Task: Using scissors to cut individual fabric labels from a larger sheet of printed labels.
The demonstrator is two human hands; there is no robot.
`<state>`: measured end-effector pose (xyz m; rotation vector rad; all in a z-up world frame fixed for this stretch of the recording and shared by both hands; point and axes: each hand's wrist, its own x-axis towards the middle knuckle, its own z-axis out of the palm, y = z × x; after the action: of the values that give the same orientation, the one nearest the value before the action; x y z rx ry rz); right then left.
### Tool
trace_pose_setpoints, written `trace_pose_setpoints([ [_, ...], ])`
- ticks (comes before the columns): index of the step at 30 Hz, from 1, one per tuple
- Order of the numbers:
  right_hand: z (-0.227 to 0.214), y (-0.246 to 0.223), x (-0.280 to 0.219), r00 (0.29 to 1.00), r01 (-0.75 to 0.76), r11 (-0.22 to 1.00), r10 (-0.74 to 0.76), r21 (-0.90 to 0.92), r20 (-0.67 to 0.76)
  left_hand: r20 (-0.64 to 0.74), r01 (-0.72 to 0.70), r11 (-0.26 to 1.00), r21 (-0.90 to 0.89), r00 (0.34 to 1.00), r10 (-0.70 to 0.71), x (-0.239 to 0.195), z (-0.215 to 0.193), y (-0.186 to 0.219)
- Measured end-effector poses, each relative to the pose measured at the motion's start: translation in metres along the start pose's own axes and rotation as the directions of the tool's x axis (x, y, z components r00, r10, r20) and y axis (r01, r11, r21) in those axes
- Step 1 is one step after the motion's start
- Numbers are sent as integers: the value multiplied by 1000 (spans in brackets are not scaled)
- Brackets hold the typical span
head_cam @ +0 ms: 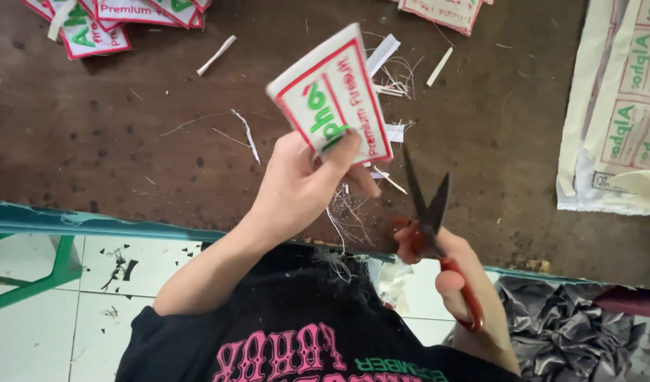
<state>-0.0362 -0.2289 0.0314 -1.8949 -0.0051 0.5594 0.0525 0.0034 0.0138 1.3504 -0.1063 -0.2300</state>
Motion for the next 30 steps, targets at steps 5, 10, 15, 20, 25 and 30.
trace_pose_setpoints([
  [5,-11,20,11,999,-52,984,53,-169,0,35,68,990,123,997,-73,-1,9,7],
  [10,-2,10,17,998,-40,989,46,-140,41,-56,-54,968,243,996,70,-1,17,-2],
  [15,7,0,19,999,-34,993,36,-113,15,-87,-99,958,268,988,126,-3,18,-3],
  [20,7,7,21,1000,-21,995,23,-96,20,-85,-122,961,248,986,147,-1,18,-3],
  [25,8,18,23,1000,-19,997,20,-70,9,-104,-87,971,222,988,112,-1,18,-1],
  [30,6,26,26,999,45,984,-47,-174,-3,-109,-54,979,196,991,77,0,17,-5],
])
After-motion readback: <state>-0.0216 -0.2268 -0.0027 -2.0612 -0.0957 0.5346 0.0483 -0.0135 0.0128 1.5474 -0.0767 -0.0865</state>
